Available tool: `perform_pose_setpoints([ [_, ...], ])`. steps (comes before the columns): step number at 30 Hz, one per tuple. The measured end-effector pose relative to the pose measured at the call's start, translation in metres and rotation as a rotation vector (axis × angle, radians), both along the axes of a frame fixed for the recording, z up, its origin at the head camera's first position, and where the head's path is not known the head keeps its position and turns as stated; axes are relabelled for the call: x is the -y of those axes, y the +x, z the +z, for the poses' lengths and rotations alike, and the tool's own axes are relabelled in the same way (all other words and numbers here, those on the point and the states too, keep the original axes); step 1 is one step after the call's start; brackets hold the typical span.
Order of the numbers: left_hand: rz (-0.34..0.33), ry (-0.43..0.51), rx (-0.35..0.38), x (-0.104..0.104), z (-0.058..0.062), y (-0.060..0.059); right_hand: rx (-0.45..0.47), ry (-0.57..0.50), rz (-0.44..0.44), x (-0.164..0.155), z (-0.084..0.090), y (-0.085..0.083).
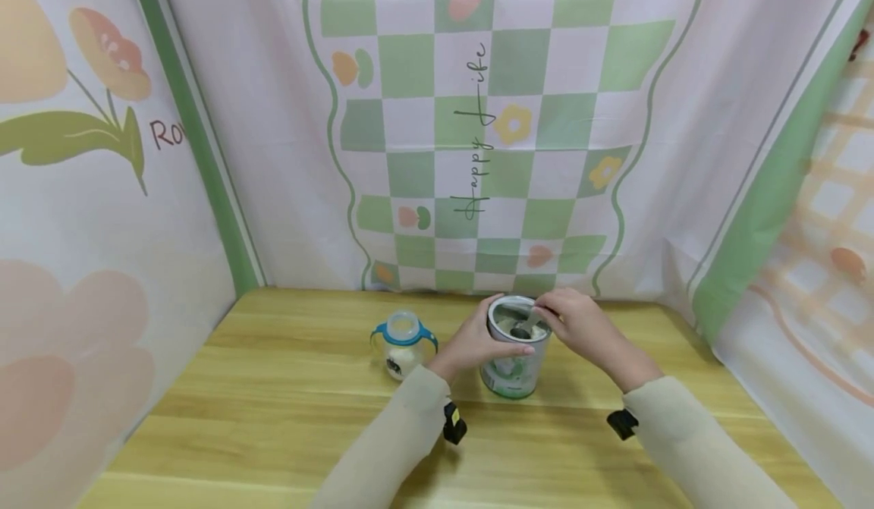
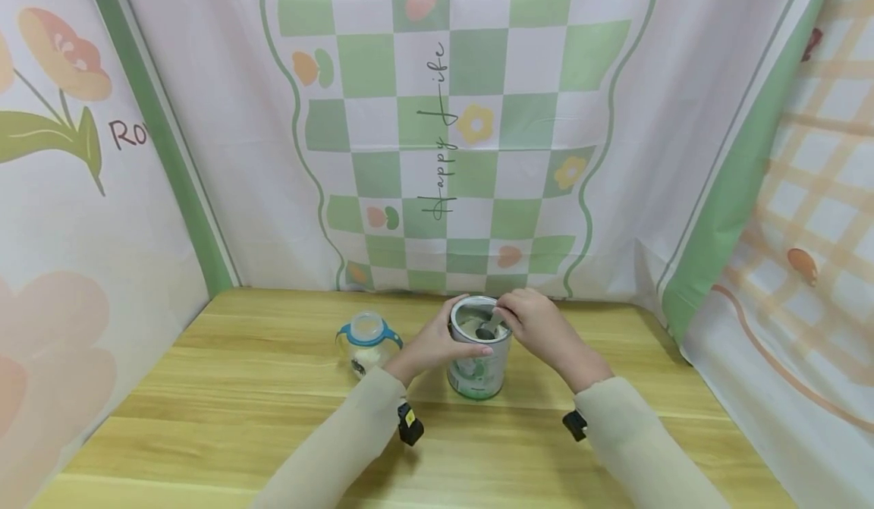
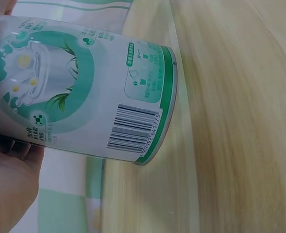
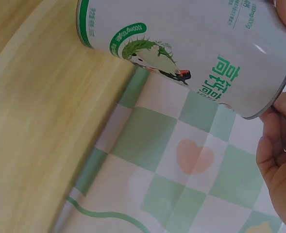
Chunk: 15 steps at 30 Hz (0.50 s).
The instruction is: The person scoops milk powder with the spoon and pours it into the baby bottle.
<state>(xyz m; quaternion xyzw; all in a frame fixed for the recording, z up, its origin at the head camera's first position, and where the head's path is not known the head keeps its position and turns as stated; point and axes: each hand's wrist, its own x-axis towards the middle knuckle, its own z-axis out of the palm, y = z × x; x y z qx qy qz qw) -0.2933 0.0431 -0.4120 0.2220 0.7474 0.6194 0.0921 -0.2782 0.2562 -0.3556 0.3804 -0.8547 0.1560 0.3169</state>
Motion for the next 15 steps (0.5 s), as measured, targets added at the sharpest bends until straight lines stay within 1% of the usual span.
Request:
perform_pose_setpoints([
  [4,-0.001,0.002,0.004,0.000,0.000,-0.001,-0.022,0.044,0.030,0.003,0.003,-0.001],
  [8,-0.005,0.005,0.003,-0.001,0.000,-0.003,-0.018,0.086,0.040,0.005,0.006,-0.002],
  [12,-0.012,0.008,-0.001,-0.001,-0.001,-0.004,0.038,0.134,0.050,0.006,0.012,0.001],
  [15,-0.016,0.005,-0.004,0.000,-0.001,-0.004,0.103,0.172,0.052,0.008,0.017,0.004],
])
